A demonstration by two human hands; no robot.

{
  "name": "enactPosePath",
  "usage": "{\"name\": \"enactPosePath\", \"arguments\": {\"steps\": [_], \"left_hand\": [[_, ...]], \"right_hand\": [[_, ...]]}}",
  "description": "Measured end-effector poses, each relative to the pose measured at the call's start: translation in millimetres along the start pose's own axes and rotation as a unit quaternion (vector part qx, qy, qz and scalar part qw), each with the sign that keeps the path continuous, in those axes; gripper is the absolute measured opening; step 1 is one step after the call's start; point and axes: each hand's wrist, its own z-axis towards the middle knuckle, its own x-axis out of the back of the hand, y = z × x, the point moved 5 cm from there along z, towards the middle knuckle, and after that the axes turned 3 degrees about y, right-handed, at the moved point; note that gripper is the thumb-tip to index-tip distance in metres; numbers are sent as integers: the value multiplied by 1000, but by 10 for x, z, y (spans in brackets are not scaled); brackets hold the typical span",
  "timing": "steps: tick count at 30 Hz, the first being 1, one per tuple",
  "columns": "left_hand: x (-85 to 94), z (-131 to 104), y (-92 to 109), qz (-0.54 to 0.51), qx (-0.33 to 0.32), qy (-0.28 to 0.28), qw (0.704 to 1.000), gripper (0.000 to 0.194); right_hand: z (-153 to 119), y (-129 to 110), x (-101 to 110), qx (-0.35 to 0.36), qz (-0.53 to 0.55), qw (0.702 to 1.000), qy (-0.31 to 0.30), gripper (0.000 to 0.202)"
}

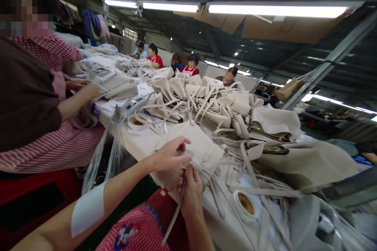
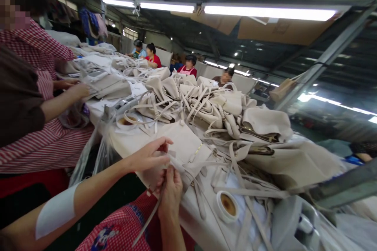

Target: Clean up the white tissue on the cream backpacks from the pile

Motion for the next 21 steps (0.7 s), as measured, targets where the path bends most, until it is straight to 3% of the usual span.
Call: {"name": "enactPosePath", "arguments": {"steps": [2, 5, 7, 9, 11, 14, 17, 21], "left_hand": [[21, 7, -122, -19, 55, 58, 997, 41], [-109, 65, -228, 13, 79, 25, 996, 23], [-181, 71, -181, 45, 52, 11, 998, 16], [-181, 1, -39, 88, -6, 43, 995, 21], [-168, -163, 121, 124, -77, 67, 987, 23], [-208, -512, 169, 101, -117, 37, 987, 25], [-275, -845, -30, 18, -64, 19, 998, 28], [-346, -1106, -337, -133, 60, 62, 987, 26]], "right_hand": [[53, 46, -42, 11, 1, 1000, 14, 46], [54, 111, -49, 28, -6, 1000, 10, 40], [23, 128, -10, 38, -18, 999, -10, 39], [-38, 160, 56, 24, -61, 996, -52, 40], [-134, 229, 158, -6, -122, 988, -96, 42], [-320, 395, 322, -52, -171, 973, -148, 44], [-483, 567, 416, -86, -148, 968, -181, 42], [-567, 672, 490, -95, -131, 972, -170, 38]]}}
